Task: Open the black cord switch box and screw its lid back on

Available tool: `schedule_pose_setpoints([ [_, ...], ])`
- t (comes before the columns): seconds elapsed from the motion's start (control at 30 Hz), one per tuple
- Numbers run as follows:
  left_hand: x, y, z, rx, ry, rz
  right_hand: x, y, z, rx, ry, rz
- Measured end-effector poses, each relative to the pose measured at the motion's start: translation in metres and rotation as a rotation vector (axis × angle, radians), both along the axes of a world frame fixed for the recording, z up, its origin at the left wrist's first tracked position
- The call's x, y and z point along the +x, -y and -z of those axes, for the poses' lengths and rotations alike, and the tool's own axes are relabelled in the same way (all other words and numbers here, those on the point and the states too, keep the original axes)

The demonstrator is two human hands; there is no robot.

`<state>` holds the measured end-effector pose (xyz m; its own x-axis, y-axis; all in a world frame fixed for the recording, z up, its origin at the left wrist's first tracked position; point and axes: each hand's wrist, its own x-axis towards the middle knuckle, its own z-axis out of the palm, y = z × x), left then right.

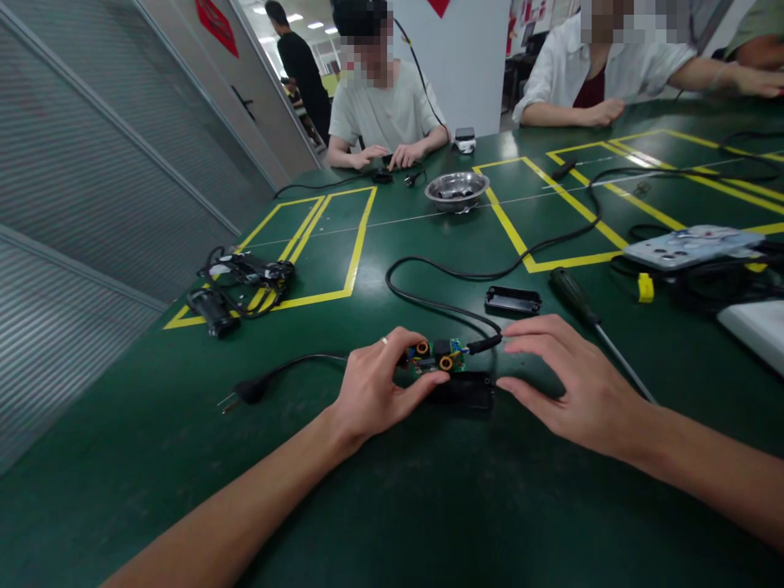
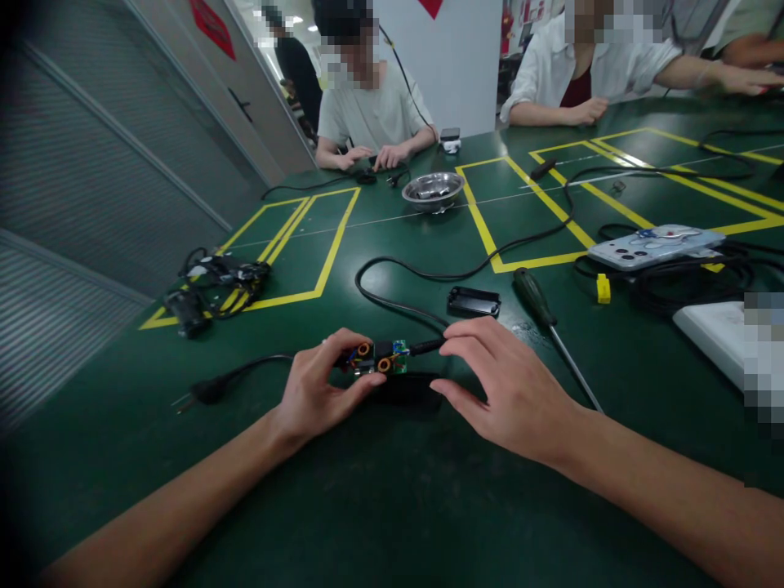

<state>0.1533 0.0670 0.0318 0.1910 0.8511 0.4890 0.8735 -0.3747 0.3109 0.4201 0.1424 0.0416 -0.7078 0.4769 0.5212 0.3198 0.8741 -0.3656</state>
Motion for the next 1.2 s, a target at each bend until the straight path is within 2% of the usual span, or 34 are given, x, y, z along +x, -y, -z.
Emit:
schedule_pose_setpoints([
  [0.2,0.0,0.002,0.004,-0.025,0.014,0.139,-0.005,-0.004,0.01,-0.014,0.129,-0.085],
  [0.57,0.001,0.008,-0.004,-0.326,-0.069,0.242,-0.003,0.002,0.006,-0.025,0.207,-0.084],
  [0.87,0.006,0.009,0.0,-0.292,-0.125,0.292,-0.004,0.001,0.005,-0.089,0.311,-0.072],
  [1.2,0.004,0.008,0.002,-0.245,-0.192,0.303,-0.004,-0.002,0.011,-0.037,0.328,-0.06],
])
